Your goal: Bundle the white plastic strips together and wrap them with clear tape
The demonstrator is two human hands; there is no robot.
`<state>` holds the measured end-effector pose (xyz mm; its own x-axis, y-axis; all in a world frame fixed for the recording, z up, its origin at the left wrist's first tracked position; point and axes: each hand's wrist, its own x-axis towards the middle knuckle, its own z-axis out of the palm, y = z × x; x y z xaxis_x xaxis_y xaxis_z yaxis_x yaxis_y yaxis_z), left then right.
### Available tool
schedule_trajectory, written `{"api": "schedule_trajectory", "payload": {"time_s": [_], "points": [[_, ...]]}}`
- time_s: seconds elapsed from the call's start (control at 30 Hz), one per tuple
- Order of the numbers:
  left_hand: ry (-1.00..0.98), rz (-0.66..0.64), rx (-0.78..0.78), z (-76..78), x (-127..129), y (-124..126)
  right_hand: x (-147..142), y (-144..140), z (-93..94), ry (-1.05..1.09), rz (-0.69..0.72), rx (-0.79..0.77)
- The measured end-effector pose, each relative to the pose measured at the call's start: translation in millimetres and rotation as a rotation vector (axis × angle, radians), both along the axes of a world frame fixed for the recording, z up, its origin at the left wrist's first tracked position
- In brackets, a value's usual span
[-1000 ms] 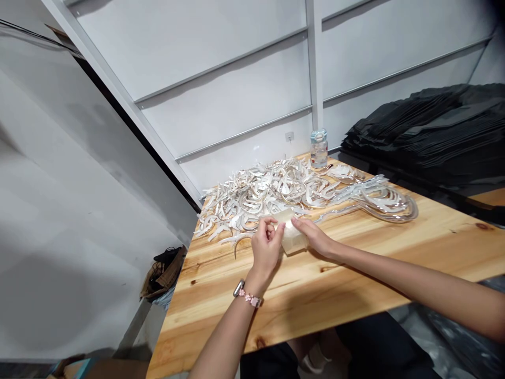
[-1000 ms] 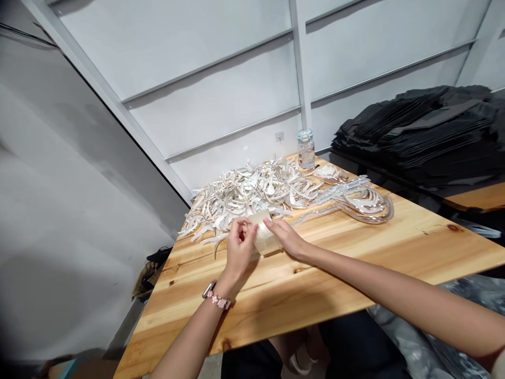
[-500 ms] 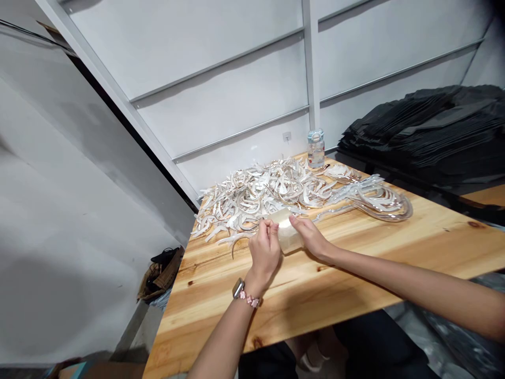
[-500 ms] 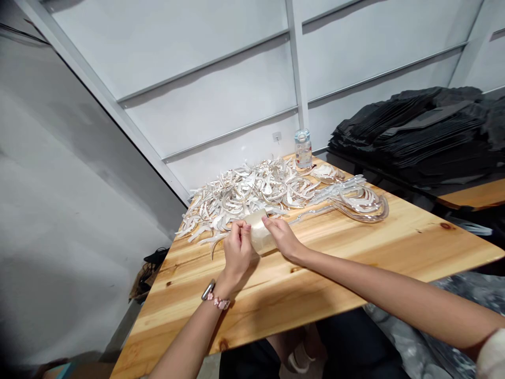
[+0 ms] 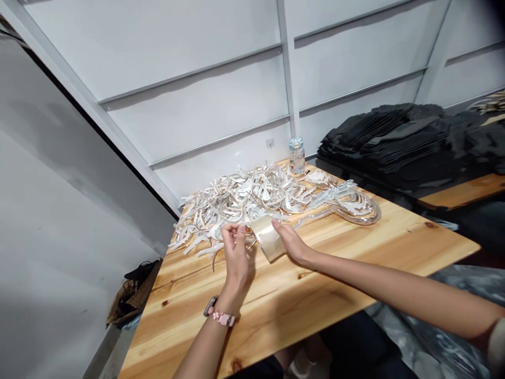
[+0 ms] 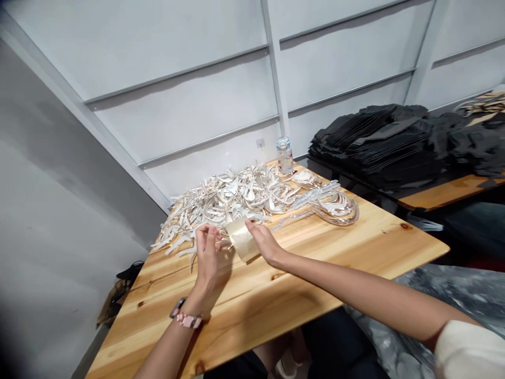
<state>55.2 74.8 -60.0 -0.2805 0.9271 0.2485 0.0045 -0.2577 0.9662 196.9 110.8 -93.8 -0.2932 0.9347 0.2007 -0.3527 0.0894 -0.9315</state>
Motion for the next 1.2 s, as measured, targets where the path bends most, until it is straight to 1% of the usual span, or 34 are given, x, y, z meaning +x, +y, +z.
{"api": "schedule_trajectory", "payload": {"time_s": [0.07, 0.17, 0.27, 0.33, 0.4, 0.43, 0.47, 0.53, 0.57, 0.63, 0.73, 0.83, 0.9, 1.1, 1.2], "points": [[0.116, -0.049, -0.032, -3.3, -3.6, 2.9, 1.0, -0.2, 1.2, 0.003, 0.017, -0.002], [0.313, -0.118, -0.044, -12.4, -7.0, 6.4, 1.7, -0.8, 4.4, 0.028, 0.064, 0.001], [0.425, -0.173, -0.078, -18.5, -6.2, 8.1, 1.6, -1.2, 6.5, 0.04, 0.129, -0.008], [0.455, -0.2, -0.079, -18.2, -3.6, 6.3, 1.8, -1.7, 5.7, 0.036, 0.147, -0.017], [0.535, -0.159, -0.048, -15.3, 0.0, 1.0, 2.9, -3.1, 2.1, 0.038, 0.157, -0.03], [0.638, -0.113, -0.021, -13.7, 1.9, -2.6, 3.8, -4.0, -0.7, 0.046, 0.163, -0.038], [0.777, -0.054, 0.004, -12.2, 3.6, -6.4, 4.9, -4.9, -4.1, 0.057, 0.166, -0.046], [1.148, 0.07, 0.073, -10.7, 6.2, -12.8, 7.0, -6.1, -11.9, 0.096, 0.147, -0.058], [1.279, 0.129, 0.094, -10.8, 7.0, -15.0, 7.7, -6.3, -15.5, 0.117, 0.129, -0.063], [1.4, 0.206, 0.129, -12.2, 7.8, -17.6, 8.2, -6.6, -20.5, 0.14, 0.129, -0.081], [1.431, 0.25, 0.178, -14.4, 8.4, -19.7, 7.2, -9.5, -19.9, 0.153, 0.106, -0.104], [1.423, 0.288, 0.224, -15.3, 9.2, -21.8, 5.1, -13.8, -13.6, 0.168, 0.038, -0.106], [1.415, 0.302, 0.254, -16.8, 9.9, -22.6, 3.9, -15.1, -10.1, 0.171, 0.03, -0.116], [1.389, 0.249, 0.302, -25.5, 12.8, -23.0, 4.0, -14.0, -6.0, 0.152, -0.072, -0.199], [1.37, 0.246, 0.304, -26.8, 13.9, -24.1, 5.8, -13.9, -6.4, 0.142, -0.05, -0.203]]}}
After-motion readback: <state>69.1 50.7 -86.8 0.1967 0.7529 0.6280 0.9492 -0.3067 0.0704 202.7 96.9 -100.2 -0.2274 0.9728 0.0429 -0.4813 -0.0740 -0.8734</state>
